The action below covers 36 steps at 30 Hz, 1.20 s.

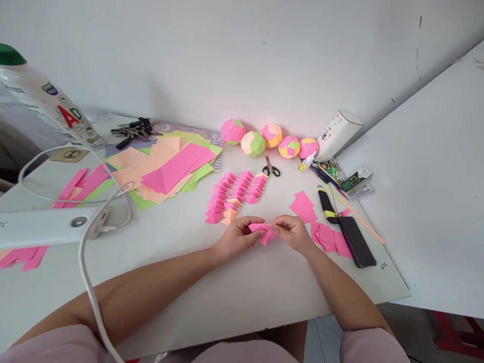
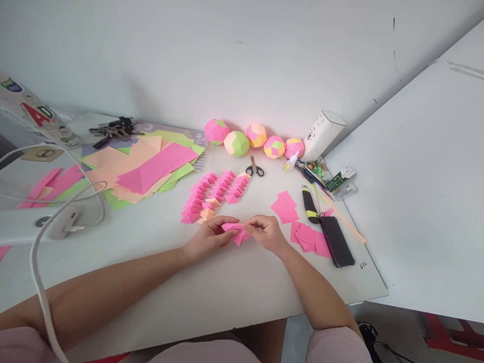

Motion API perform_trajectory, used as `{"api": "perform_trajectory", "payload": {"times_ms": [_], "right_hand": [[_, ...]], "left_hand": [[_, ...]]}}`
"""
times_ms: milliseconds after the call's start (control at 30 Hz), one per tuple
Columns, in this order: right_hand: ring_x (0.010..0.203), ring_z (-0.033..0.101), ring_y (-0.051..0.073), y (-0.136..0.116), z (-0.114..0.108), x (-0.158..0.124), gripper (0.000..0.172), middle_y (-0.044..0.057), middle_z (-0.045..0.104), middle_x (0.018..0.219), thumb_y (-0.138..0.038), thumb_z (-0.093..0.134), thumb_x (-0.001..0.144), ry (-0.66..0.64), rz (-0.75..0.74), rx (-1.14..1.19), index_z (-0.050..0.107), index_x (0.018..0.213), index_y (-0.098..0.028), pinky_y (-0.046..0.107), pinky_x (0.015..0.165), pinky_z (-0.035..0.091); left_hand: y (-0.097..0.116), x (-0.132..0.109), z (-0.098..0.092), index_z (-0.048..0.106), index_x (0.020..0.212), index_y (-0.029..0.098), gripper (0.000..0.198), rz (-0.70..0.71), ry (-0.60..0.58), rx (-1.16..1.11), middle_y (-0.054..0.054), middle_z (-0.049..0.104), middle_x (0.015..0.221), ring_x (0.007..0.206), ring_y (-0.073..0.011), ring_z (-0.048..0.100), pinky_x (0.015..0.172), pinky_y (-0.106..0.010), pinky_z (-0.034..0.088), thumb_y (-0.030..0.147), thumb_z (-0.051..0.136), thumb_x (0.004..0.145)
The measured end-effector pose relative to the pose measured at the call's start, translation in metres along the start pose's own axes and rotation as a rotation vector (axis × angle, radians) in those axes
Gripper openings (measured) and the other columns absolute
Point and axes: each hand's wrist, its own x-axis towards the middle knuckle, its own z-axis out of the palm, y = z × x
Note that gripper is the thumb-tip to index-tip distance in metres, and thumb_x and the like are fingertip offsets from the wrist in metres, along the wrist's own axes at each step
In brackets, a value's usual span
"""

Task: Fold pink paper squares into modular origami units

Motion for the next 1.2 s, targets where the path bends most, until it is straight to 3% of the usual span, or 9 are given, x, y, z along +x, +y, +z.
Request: {"api": "perform_trajectory", "payload": {"times_ms": [267, 467, 733, 1200], "right_hand": [[0.078, 0.064, 0.018, 0.0049, 0.0089, -0.0021, 0.02, 0.007, 0.069, 0.088, -0.033, 0.061, 0.08, -0.002, -0.127, -0.025, 0.066, 0.094, -0.02, 0.03, 0.067, 0.051], [0.069, 0.064, 0.018, 0.0044, 0.0099, -0.0024, 0.018, 0.005, 0.071, 0.079, -0.034, 0.062, 0.079, 0.041, -0.052, -0.01, 0.072, 0.088, -0.021, 0.029, 0.06, 0.051], [0.057, 0.057, 0.013, 0.0045, 0.0101, -0.0023, 0.019, 0.003, 0.068, 0.067, -0.034, 0.064, 0.077, 0.02, 0.047, 0.047, 0.071, 0.083, -0.018, 0.025, 0.05, 0.044], [0.07, 0.063, 0.017, 0.0051, 0.0078, -0.003, 0.022, 0.006, 0.07, 0.077, -0.035, 0.063, 0.077, -0.036, 0.089, 0.128, 0.071, 0.086, -0.016, 0.028, 0.061, 0.049]], "left_hand": [[-0.0042, 0.0052, -0.0008, 0.061, 0.099, 0.014, 0.039, 0.017, -0.047, 0.048, 0.008, 0.04, 0.046, 0.04, -0.005, 0.034, 0.039, -0.019, 0.026, 0.044, 0.063, 0.074], [-0.0069, 0.0081, -0.002, 0.06, 0.094, 0.015, 0.04, 0.023, 0.064, 0.02, 0.008, 0.045, 0.05, 0.041, -0.0058, 0.043, 0.041, -0.019, 0.034, 0.045, 0.068, 0.068], [-0.0044, 0.0082, -0.0014, 0.063, 0.083, 0.015, 0.033, 0.044, 0.049, -0.043, 0.007, 0.044, 0.048, 0.041, -0.0053, 0.039, 0.04, -0.019, 0.031, 0.044, 0.067, 0.069], [0.0005, 0.0052, -0.0011, 0.059, 0.071, 0.015, 0.028, 0.038, 0.05, -0.061, 0.007, 0.044, 0.047, 0.042, -0.005, 0.036, 0.041, -0.019, 0.028, 0.043, 0.064, 0.072]]}}
